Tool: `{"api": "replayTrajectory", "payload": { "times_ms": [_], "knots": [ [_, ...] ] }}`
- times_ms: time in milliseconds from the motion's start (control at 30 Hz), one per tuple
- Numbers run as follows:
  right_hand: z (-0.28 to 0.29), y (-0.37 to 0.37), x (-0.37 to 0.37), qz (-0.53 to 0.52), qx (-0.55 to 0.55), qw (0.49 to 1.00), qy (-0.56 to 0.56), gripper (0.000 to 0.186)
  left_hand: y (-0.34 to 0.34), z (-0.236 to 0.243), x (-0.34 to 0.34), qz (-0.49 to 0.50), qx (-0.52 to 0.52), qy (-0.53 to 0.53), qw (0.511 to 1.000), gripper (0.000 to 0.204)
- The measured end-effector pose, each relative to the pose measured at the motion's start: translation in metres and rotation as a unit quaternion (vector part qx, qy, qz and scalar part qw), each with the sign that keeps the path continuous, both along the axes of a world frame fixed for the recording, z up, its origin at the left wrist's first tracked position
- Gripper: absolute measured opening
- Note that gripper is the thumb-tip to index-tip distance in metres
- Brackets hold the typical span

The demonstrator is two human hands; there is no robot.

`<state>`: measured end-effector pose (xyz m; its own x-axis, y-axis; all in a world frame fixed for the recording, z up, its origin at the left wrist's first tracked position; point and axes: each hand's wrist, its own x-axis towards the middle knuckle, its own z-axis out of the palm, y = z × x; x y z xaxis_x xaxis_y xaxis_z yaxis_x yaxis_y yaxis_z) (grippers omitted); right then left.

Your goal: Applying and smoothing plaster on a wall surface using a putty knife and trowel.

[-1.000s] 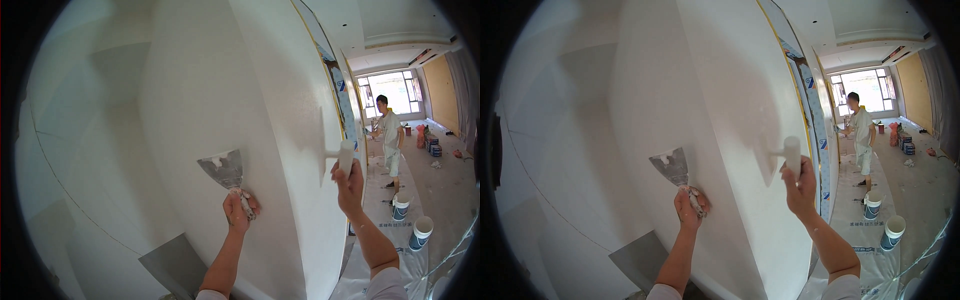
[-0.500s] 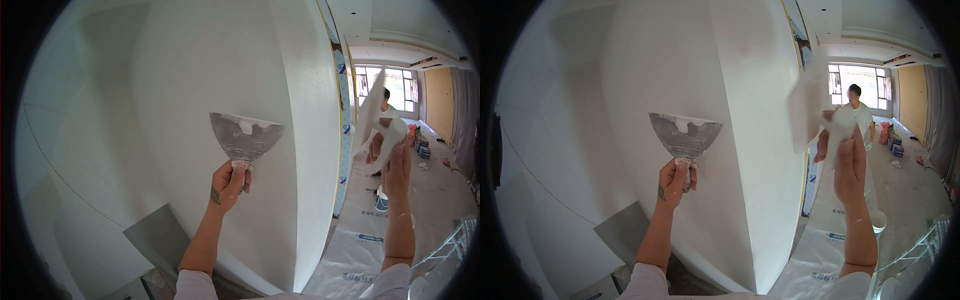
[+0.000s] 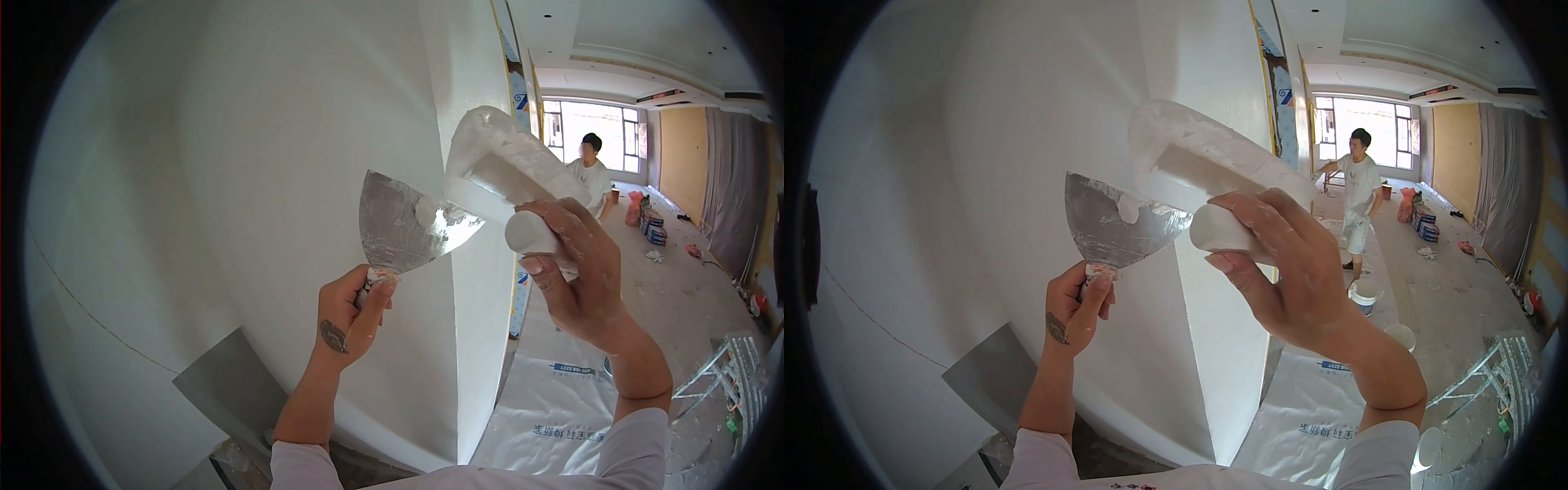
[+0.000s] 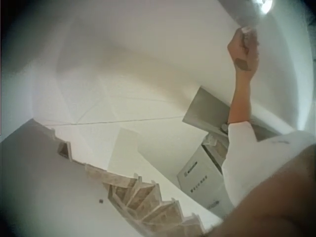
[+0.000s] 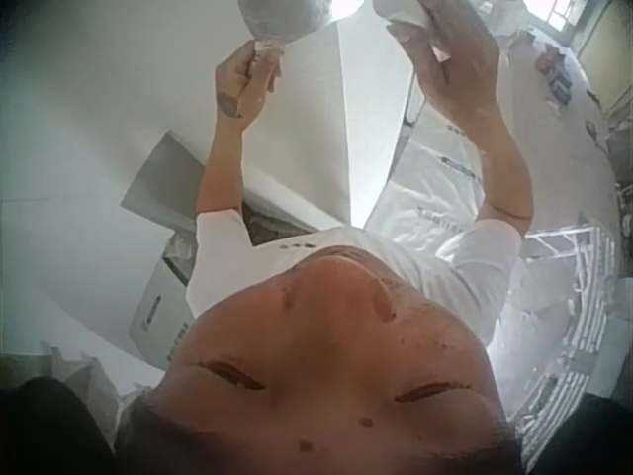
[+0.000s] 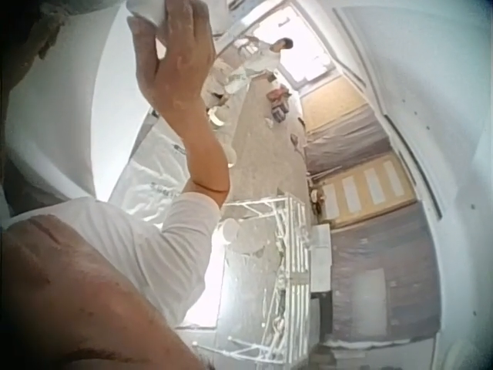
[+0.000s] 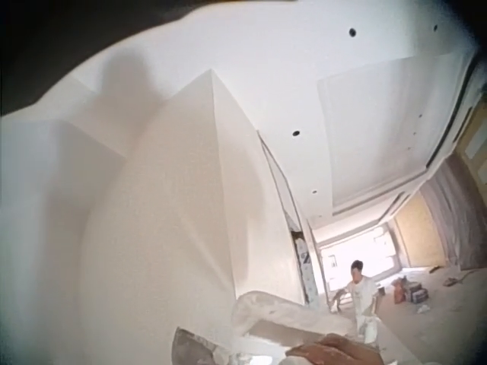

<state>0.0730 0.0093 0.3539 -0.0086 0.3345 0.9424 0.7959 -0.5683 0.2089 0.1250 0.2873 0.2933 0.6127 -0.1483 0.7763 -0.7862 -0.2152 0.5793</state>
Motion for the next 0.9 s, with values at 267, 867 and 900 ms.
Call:
{"api": "replayTrajectory", "payload": {
  "times_ms": [267, 867, 900],
  "knots": [
    [-0.004, 0.003, -0.012, 0.021, 0.010, 1.000, -0.015, 0.037, -0.007, 0.003, -0.016, 0.013, 0.020, 0.003, 1.000, 0.024],
    [0.121, -0.007, 0.021, 0.313, 0.245, 0.897, 0.192, 0.043, 0.011, -0.018, -0.006, -0.125, -0.064, 0.066, 0.988, 0.024],
    [0.133, -0.005, 0.024, 0.338, 0.239, 0.884, 0.217, 0.047, 0.012, -0.021, -0.006, -0.130, -0.068, 0.060, 0.987, 0.024]
  ]
}}
